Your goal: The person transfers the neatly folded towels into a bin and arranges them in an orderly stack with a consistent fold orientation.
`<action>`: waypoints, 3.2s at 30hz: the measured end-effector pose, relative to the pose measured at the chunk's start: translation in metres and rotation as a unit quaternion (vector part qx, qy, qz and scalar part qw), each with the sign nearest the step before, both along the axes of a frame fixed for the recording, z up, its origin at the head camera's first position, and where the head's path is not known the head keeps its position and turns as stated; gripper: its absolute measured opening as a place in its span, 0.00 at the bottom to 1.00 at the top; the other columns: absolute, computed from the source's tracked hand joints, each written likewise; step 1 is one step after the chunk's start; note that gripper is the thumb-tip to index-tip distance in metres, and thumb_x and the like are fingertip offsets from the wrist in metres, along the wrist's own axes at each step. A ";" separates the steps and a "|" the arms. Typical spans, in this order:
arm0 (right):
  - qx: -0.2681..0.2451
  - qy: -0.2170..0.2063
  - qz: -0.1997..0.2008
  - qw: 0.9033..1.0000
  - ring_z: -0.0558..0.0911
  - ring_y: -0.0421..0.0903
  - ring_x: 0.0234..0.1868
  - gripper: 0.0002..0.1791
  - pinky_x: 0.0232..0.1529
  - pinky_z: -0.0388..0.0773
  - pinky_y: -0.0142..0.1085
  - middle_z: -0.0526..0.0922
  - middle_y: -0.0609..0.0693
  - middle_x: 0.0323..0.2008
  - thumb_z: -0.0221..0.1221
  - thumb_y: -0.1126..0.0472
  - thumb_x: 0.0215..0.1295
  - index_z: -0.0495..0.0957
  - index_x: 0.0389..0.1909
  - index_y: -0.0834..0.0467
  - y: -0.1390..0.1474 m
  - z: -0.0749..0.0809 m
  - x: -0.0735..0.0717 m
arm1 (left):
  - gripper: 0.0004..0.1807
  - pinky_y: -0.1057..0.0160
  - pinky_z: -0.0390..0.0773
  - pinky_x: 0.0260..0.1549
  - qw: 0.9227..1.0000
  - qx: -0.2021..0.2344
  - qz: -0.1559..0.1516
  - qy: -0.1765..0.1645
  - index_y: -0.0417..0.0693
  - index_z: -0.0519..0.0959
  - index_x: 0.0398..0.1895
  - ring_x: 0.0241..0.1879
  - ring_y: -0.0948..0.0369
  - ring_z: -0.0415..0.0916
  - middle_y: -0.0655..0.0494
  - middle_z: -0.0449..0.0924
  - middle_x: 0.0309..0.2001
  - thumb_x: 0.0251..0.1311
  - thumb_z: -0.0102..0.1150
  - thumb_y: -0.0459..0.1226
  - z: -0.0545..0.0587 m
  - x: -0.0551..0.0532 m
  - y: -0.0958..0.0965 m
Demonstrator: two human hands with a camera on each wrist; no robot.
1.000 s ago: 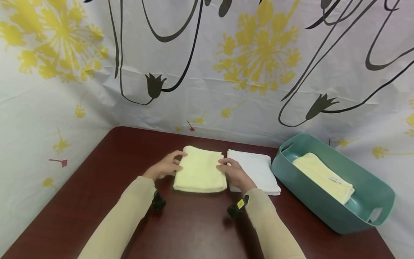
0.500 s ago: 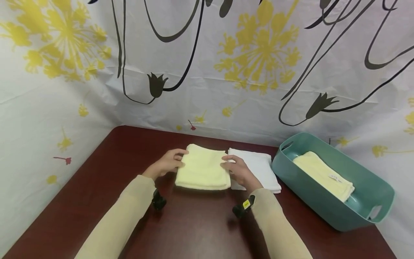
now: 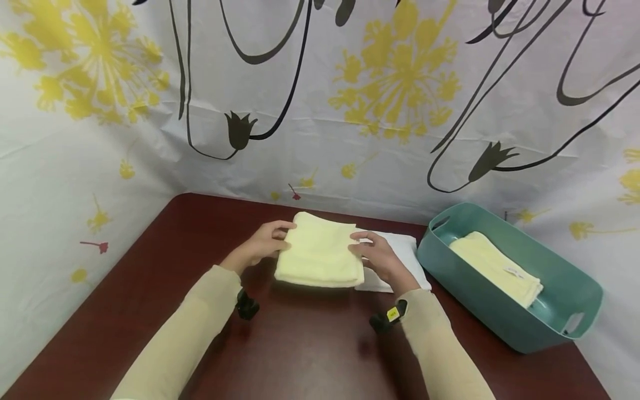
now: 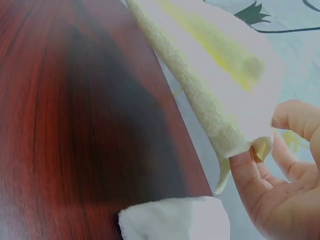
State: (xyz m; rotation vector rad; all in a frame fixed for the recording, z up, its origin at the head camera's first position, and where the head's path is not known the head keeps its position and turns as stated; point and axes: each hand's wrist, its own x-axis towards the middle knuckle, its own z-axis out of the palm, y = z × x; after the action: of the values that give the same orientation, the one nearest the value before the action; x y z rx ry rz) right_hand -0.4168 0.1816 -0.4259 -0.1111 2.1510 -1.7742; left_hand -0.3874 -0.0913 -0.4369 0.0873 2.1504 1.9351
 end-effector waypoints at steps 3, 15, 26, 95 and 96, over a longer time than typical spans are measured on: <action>0.001 0.002 0.003 1.000 0.78 0.45 0.36 0.21 0.39 0.77 0.40 0.73 0.60 0.44 0.57 0.67 0.59 0.67 0.54 0.66 0.004 0.002 0.000 | 0.28 0.53 0.79 0.34 1.000 -0.002 -0.003 0.005 0.43 0.63 0.64 0.41 0.51 0.77 0.37 0.70 0.52 0.58 0.51 0.24 0.003 0.000 0.002; 0.012 0.038 -0.001 0.999 0.79 0.45 0.35 0.21 0.37 0.78 0.40 0.74 0.59 0.42 0.59 0.67 0.59 0.68 0.52 0.66 0.022 0.017 0.002 | 0.28 0.53 0.79 0.34 0.999 -0.003 -0.012 0.035 0.45 0.64 0.64 0.40 0.51 0.77 0.37 0.70 0.53 0.59 0.52 0.24 0.017 -0.003 0.015; -0.002 0.062 -0.002 0.998 0.78 0.44 0.33 0.20 0.35 0.78 0.39 0.72 0.58 0.38 0.58 0.69 0.59 0.68 0.53 0.68 0.027 0.027 0.009 | 0.28 0.51 0.78 0.34 1.000 -0.002 -0.008 0.030 0.47 0.65 0.63 0.39 0.52 0.77 0.39 0.69 0.52 0.59 0.52 0.25 0.034 0.002 0.022; 0.057 0.132 -0.066 0.987 0.77 0.38 0.29 0.25 0.31 0.78 0.33 0.70 0.53 0.36 0.59 0.61 0.62 0.64 0.56 0.68 0.140 0.070 0.035 | 0.28 0.50 0.77 0.39 0.994 0.051 -0.088 0.047 0.47 0.68 0.61 0.43 0.51 0.76 0.40 0.71 0.52 0.56 0.53 0.23 0.070 -0.033 0.135; 0.059 0.132 -0.068 0.987 0.77 0.38 0.30 0.25 0.31 0.78 0.33 0.70 0.53 0.36 0.59 0.60 0.61 0.64 0.56 0.68 0.142 0.070 0.035 | 0.28 0.51 0.77 0.38 0.993 0.053 -0.092 0.046 0.47 0.68 0.61 0.43 0.51 0.76 0.40 0.71 0.52 0.56 0.53 0.23 0.071 -0.034 0.137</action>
State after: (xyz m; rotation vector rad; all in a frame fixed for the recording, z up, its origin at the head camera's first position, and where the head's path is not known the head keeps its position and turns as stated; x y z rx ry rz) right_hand -0.3822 0.3235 -0.3559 -0.1833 2.5003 -1.7862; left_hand -0.4213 0.0457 -0.3659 0.3871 2.0137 1.9720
